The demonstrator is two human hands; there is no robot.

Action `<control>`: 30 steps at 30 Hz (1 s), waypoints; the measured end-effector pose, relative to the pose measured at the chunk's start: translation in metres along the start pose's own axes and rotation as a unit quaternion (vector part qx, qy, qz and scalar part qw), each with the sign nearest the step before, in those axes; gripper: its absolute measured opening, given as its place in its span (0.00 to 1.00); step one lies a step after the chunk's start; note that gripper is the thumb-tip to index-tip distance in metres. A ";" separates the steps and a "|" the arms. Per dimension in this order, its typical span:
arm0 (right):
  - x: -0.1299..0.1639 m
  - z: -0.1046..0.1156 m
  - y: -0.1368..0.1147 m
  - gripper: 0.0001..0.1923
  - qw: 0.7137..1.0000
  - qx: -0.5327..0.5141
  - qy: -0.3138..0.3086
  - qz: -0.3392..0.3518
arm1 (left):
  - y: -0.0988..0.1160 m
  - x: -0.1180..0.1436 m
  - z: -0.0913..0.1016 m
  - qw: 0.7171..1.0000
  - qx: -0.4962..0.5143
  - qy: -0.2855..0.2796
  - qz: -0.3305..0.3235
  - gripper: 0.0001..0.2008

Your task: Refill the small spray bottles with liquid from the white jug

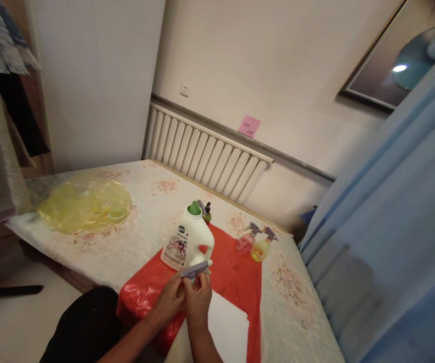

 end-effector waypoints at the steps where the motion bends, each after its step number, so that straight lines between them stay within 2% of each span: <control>1: 0.001 -0.001 0.000 0.03 1.000 0.003 0.006 -0.001 | 0.000 0.000 -0.001 1.000 -0.001 0.001 0.000 0.18; 5: 0.003 0.000 0.002 0.03 1.000 0.007 0.013 0.003 | 0.000 0.000 -0.002 1.000 -0.005 0.008 -0.002 0.17; 14: -0.003 0.011 -0.002 0.02 0.998 -0.013 -0.045 0.051 | 0.004 0.003 0.000 1.000 -0.010 0.019 -0.004 0.18; 30: 0.002 0.003 -0.002 0.05 1.000 0.006 -0.001 0.022 | -0.010 0.003 -0.006 0.999 -0.021 0.043 0.000 0.16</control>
Point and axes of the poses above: each hand's wrist, its own x-axis away from the middle knuckle, its own z-axis out of the back of the hand, y = z × x, the point moved 2 cm from there along -x, towards the middle knuckle, and after that the axes turned 10 degrees about z, right-handed, at the moved point
